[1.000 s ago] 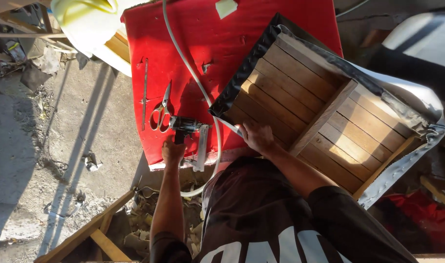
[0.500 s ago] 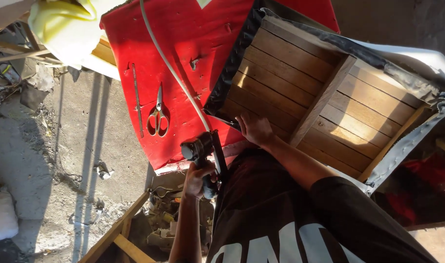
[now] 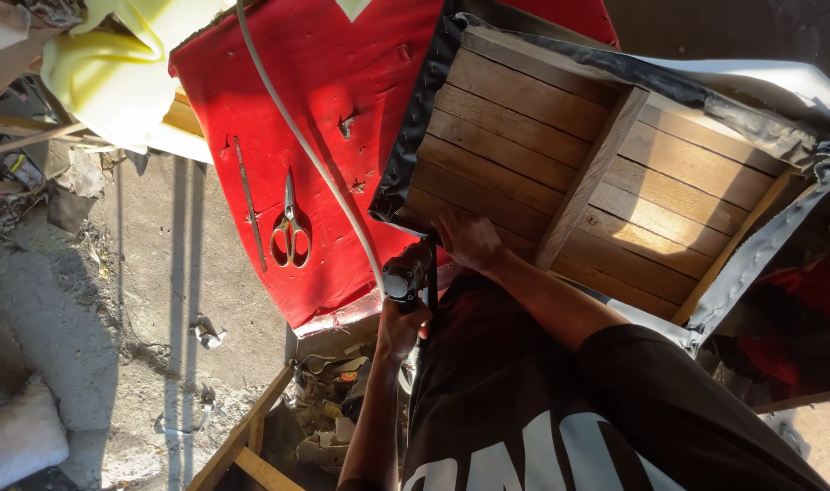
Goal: The person staples black fabric onto the underside of a wooden chair frame using a pneumatic staple gun. They trim excess fabric with scissors and reposition the chair to secure the material along the edges.
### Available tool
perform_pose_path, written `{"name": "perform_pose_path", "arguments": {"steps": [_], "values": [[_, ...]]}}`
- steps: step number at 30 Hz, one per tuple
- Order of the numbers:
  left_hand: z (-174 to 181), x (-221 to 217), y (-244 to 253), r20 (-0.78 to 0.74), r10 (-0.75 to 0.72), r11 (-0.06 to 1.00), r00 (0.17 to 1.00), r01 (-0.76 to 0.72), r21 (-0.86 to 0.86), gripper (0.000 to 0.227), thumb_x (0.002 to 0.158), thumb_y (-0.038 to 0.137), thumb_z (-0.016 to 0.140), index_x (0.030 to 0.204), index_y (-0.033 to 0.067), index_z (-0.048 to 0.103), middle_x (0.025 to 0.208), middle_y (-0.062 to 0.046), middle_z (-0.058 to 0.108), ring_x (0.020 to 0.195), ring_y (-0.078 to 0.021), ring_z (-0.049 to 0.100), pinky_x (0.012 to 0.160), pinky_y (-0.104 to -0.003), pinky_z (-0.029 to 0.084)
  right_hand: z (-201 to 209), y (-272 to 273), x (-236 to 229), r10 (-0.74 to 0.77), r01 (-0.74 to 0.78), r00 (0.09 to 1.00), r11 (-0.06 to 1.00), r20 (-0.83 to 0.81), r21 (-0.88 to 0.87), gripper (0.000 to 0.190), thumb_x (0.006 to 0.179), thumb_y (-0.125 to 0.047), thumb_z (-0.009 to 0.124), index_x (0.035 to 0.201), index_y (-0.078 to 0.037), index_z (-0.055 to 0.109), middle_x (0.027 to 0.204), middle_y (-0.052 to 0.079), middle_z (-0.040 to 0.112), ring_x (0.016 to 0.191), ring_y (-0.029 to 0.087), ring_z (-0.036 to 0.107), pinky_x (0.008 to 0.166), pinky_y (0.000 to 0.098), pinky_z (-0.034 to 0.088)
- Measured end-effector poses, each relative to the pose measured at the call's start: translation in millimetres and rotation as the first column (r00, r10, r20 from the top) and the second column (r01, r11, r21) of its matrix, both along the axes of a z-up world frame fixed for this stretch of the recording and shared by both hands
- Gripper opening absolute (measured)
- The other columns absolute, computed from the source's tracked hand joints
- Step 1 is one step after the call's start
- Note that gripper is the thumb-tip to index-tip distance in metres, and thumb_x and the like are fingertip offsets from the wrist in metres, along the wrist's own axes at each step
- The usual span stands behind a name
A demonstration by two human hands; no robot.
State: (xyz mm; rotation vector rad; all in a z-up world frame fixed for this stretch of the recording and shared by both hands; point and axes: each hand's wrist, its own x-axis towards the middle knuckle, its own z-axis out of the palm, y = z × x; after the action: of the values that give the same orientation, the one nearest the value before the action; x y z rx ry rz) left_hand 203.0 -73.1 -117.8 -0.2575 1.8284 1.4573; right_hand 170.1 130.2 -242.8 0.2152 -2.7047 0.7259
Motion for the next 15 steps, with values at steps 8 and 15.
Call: {"name": "perform_pose_path", "arguments": {"steps": [8,15], "values": [[-11.2,8.1,-1.2,0.021,-0.072,0.996,0.997,0.074,-0.057,0.014,0.062,0.012,0.065,0.048,0.0077,0.064,0.040,-0.010,0.057,0.041,-0.0195,0.058,0.061,-0.029,0.044,-2.8,1.7,1.0,0.003,-0.002,0.999,1.000,0.054,-0.019,0.029,0.108,-0.020,0.049,0.080,-0.012,0.053,0.054,-0.002,0.043,0.040,0.010,0.047,0.035,0.0212,0.036],[-8.3,7.0,5.0,0.031,-0.072,0.994,0.997,0.074,-0.076,0.011,0.062,0.012,0.068,0.051,0.0085,0.064,0.043,-0.010,0.058,0.045,-0.0188,0.063,0.061,-0.029,0.044,-16.7,4.7,9.5,-0.005,-0.019,0.998,0.931,0.063,0.365,0.022,0.104,-0.018,0.051,0.082,-0.014,0.056,0.065,-0.001,0.043,0.043,0.006,0.042,0.036,0.0212,0.034]]}}
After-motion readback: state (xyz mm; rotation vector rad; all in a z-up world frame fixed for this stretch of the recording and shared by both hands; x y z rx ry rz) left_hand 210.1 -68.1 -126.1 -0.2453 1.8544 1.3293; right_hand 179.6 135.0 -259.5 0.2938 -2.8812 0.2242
